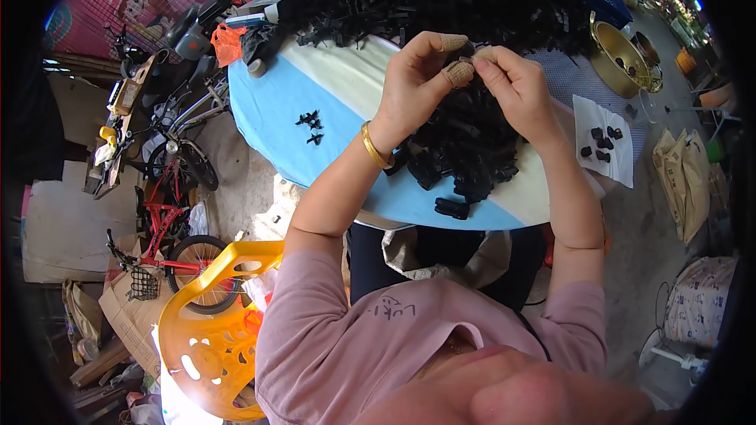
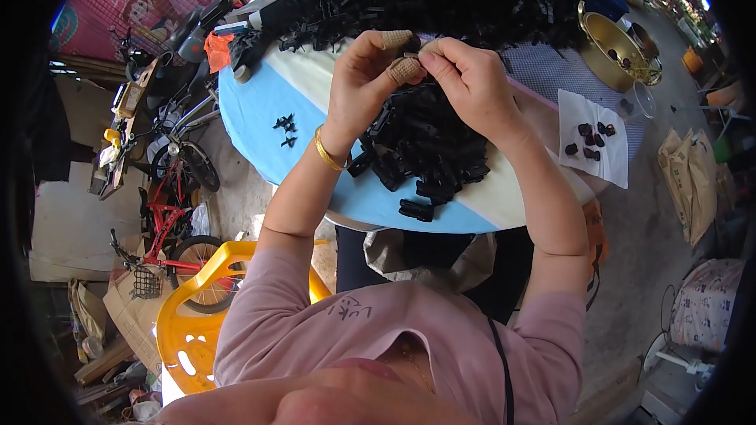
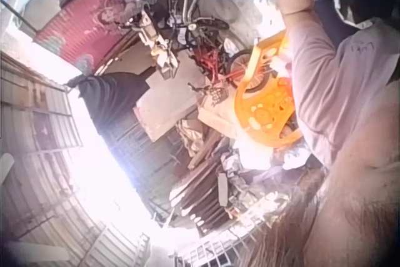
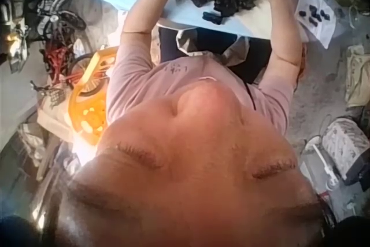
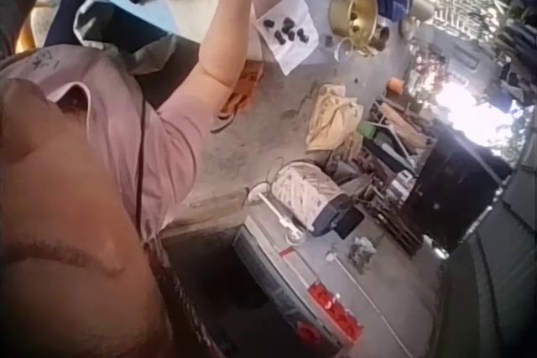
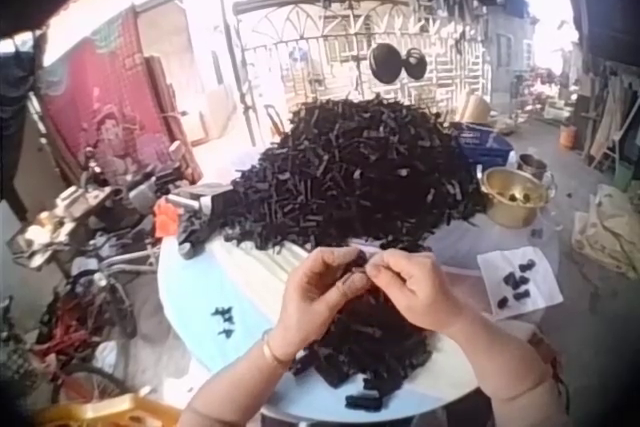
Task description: Assembling small black plastic components by hand at a workstation.
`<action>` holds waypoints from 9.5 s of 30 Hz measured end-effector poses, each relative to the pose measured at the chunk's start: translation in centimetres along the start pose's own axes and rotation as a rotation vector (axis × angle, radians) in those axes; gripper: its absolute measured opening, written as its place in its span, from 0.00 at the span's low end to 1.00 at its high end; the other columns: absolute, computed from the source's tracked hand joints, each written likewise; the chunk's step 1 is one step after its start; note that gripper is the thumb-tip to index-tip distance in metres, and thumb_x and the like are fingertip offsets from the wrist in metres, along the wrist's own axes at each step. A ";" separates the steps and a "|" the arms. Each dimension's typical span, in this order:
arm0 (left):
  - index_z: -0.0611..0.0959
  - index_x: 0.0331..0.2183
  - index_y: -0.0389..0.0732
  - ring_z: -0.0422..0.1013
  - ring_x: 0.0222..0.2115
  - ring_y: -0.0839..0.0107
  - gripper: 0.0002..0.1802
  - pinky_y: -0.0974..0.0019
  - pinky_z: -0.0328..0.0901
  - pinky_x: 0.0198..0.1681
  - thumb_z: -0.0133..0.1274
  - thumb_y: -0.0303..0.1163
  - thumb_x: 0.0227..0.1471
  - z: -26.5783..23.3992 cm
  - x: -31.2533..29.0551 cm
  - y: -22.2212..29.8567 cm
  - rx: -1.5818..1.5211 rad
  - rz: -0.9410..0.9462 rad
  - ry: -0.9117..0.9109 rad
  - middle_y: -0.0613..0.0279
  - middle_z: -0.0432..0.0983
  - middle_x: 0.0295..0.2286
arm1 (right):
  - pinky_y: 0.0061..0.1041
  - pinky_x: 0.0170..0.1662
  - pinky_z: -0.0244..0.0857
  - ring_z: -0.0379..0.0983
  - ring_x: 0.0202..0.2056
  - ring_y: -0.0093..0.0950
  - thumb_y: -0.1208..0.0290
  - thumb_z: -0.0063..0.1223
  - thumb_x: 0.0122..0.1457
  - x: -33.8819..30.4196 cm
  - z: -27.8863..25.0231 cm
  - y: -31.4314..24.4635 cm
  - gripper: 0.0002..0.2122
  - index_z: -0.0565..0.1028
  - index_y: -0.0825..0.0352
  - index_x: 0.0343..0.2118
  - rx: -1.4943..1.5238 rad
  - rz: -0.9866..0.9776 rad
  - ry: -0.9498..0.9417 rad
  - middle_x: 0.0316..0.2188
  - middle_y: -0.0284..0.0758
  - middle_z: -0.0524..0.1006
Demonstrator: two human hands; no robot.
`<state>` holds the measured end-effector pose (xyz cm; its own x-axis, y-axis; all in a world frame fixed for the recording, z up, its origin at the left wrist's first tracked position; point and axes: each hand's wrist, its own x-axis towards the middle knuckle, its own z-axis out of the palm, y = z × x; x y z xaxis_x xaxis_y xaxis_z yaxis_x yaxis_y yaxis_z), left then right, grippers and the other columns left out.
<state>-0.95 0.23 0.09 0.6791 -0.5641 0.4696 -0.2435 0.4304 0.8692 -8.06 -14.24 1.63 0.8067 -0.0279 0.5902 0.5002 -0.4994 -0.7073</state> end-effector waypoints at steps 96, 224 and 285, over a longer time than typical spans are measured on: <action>0.74 0.32 0.31 0.71 0.33 0.77 0.13 0.75 0.67 0.38 0.56 0.18 0.40 -0.5 0.1 0.2 0.371 0.147 0.049 0.61 0.74 0.32 | 0.20 0.21 0.60 0.70 0.18 0.27 0.76 0.46 0.55 -0.8 0.9 -0.8 0.05 0.73 0.71 0.28 -0.352 -0.106 0.096 0.18 0.38 0.73; 0.70 0.40 0.32 0.71 0.34 0.74 0.20 0.74 0.69 0.38 0.54 0.15 0.42 -0.7 0.6 -0.4 -0.020 0.049 -0.071 0.56 0.71 0.36 | 0.12 0.22 0.52 0.58 0.19 0.12 0.74 0.44 0.57 0.1 -0.4 0.5 0.07 0.72 0.71 0.32 0.049 -0.039 -0.056 0.17 0.25 0.68; 0.70 0.33 0.33 0.71 0.30 0.73 0.11 0.71 0.69 0.35 0.53 0.19 0.45 -0.3 0.1 -0.8 0.073 -0.107 -0.006 0.59 0.73 0.29 | 0.15 0.22 0.54 0.59 0.19 0.14 0.72 0.45 0.57 0.0 -0.5 0.7 0.07 0.71 0.71 0.29 -0.121 -0.037 -0.018 0.16 0.28 0.66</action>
<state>-0.48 0.02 -0.54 0.6999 -0.6082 0.3746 -0.2197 0.3157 0.9231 -7.84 -15.02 1.35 0.7947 0.0078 0.6069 0.4889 -0.6009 -0.6324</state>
